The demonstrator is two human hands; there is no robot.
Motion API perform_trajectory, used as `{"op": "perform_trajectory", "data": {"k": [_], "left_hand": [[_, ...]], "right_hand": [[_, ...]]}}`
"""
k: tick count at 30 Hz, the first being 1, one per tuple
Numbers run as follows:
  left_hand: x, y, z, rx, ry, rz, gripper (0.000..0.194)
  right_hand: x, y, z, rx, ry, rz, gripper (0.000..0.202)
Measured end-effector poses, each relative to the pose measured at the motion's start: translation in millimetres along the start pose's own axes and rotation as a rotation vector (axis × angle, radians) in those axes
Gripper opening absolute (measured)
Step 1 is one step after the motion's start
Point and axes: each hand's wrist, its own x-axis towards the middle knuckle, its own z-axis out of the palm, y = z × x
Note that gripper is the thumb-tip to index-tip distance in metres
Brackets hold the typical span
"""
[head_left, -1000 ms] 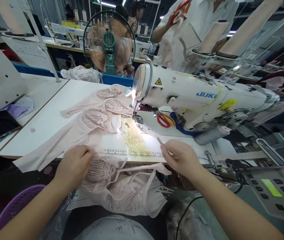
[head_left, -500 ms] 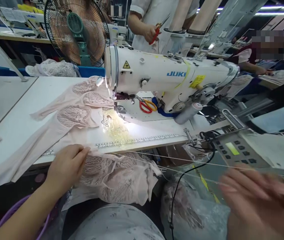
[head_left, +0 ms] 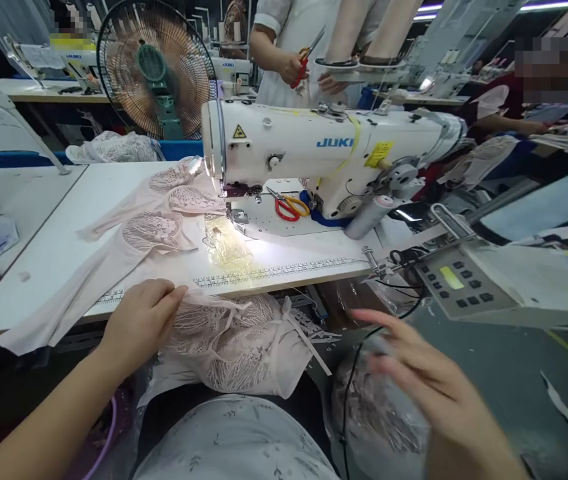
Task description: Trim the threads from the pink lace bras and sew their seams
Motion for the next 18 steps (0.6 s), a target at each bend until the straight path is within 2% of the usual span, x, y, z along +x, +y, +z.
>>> {"op": "perform_trajectory", "data": {"k": [2, 4, 7, 9, 11, 13, 15, 18], "left_hand": [[0.7, 6.6, -10.4, -0.018, 0.019, 0.031, 0.022], [0.7, 13.0, -19.9, -0.037, 0.028, 0.049, 0.023], [-1.1, 18.5, -29.9, -0.022, 0.029, 0.071, 0.024], [-3.8, 18.3, -32.5, 0.007, 0.020, 0.068, 0.024], [-6.9, 15.9, -31.2, 0.028, 0.014, 0.053, 0.023], [-9.2, 12.6, -26.5, 0.030, 0.008, 0.045, 0.022], [-9.8, 9.1, -19.2, 0.021, -0.004, 0.050, 0.022], [-7.2, 3.0, -6.3, 0.000, -0.030, 0.077, 0.023]], "right_hand": [[35.9, -15.9, 33.8, 0.150, -0.282, -0.127, 0.031], [76.6, -27.1, 66.7, 0.281, -0.468, -0.230, 0.033], [122.8, -27.7, 99.0, 0.374, -0.851, -0.240, 0.032], [136.0, -17.7, 103.0, 0.356, -0.910, -0.185, 0.031], [136.3, -4.8, 92.6, 0.384, -0.797, -0.106, 0.033], [126.4, 4.3, 71.6, 0.524, -0.597, -0.022, 0.034], [107.6, 6.0, 45.0, 0.757, -0.335, 0.034, 0.035], [63.5, -0.2, 2.1, 1.077, 0.111, 0.025, 0.042]]}}
